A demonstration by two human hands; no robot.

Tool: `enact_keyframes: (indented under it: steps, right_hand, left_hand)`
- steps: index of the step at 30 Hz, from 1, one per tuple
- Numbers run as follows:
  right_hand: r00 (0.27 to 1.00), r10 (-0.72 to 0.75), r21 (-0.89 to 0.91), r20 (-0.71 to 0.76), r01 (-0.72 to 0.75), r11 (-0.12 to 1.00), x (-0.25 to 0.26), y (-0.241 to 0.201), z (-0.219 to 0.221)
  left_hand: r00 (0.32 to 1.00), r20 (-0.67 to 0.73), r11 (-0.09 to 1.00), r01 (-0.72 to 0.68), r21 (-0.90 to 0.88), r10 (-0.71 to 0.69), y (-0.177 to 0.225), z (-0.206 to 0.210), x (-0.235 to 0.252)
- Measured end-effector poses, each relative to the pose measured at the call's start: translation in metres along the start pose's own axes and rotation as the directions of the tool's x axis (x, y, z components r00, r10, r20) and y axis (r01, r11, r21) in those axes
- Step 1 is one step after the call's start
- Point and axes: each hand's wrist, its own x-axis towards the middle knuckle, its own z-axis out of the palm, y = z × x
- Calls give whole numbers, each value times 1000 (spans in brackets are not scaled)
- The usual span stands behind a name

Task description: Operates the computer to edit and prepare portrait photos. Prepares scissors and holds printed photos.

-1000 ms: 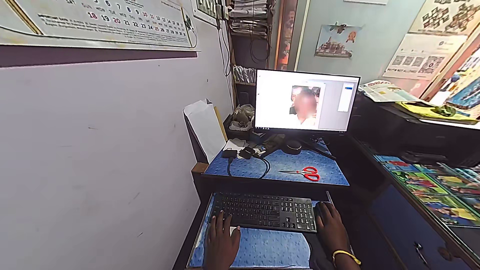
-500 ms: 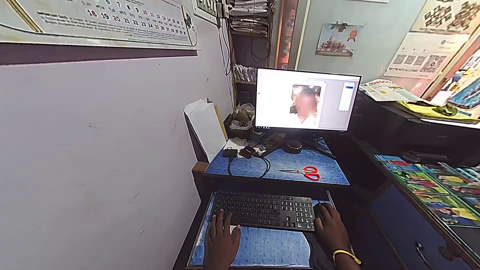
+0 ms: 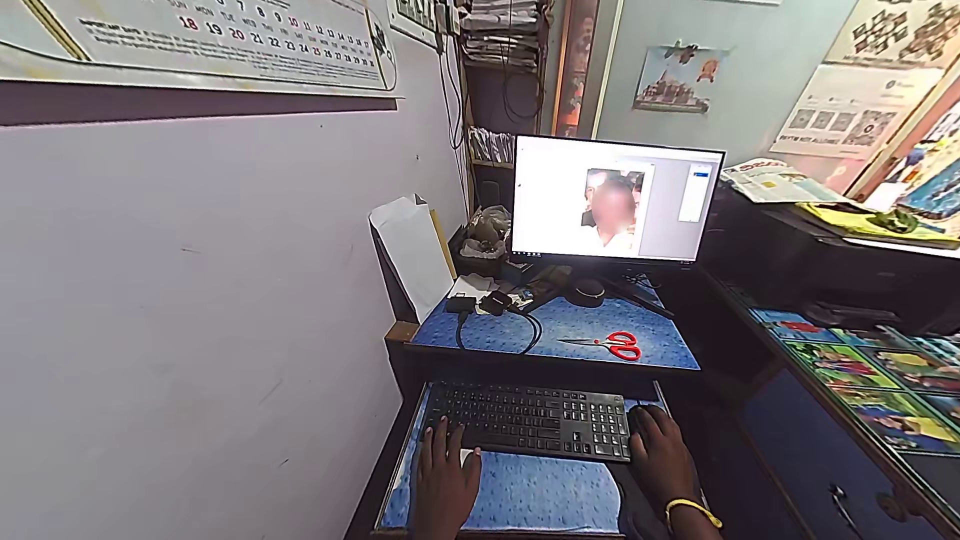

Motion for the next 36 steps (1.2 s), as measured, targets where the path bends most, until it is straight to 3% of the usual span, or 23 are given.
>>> enact_keyframes:
  steps: [17, 36]
  right_hand:
    - [999, -25, -7, -25, 25, 1000, 1, 8, 8]
    - [985, 175, -34, -10, -175, 984, 2, -1, -3]
  left_hand:
    - [999, 45, 1000, 8, -2, -8, 2, -6, 3]
    - [997, 79, 1000, -18, -15, 19, 2, -12, 1]
